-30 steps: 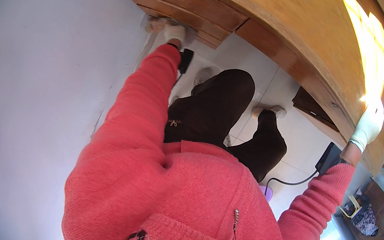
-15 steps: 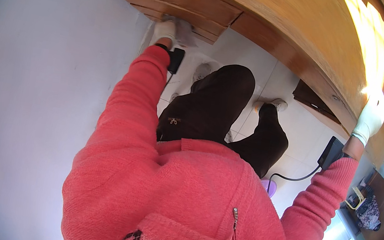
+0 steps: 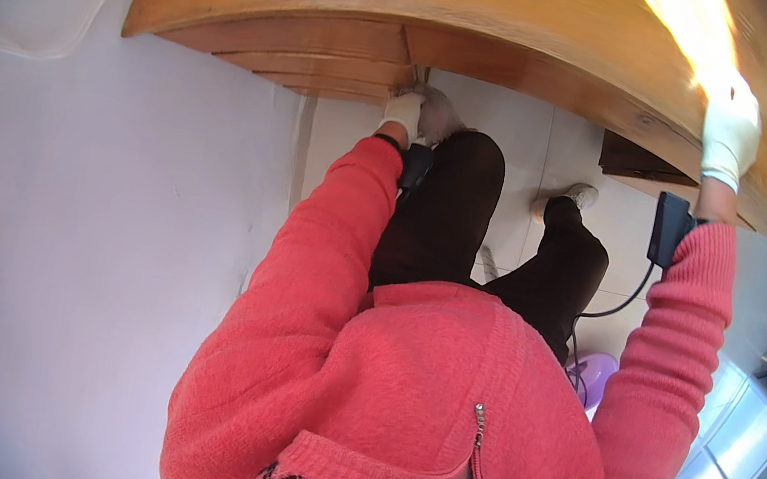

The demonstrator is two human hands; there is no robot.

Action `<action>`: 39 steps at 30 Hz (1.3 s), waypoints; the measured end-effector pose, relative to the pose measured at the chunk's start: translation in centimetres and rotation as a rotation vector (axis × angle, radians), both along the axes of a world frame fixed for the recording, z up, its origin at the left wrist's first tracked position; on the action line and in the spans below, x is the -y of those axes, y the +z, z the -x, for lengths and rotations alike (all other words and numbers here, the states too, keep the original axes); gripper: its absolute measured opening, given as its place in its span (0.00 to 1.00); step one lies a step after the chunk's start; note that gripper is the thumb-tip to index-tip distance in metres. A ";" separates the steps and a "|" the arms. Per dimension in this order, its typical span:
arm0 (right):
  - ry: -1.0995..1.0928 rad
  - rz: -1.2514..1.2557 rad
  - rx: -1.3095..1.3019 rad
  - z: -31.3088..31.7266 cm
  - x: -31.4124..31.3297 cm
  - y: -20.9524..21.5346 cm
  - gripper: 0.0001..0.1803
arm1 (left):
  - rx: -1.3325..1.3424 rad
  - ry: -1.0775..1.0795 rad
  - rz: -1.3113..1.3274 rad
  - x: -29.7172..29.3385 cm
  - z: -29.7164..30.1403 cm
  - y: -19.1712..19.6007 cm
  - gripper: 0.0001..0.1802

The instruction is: The person wipes the surface and edges of a wooden desk with a cloth while wearing gloves. They move around the desk to reach different sides and continue wiping the top and front panels.

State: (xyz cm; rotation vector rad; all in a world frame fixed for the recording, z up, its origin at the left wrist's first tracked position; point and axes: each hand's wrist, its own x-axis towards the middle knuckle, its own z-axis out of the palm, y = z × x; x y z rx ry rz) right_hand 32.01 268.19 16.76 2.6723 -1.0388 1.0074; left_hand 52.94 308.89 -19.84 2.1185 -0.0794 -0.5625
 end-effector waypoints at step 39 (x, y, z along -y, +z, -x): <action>0.545 -1.603 0.428 5.4 -8.7 -1.8 0.25 | 0.679 -0.680 0.583 11.6 6.8 44.6 0.25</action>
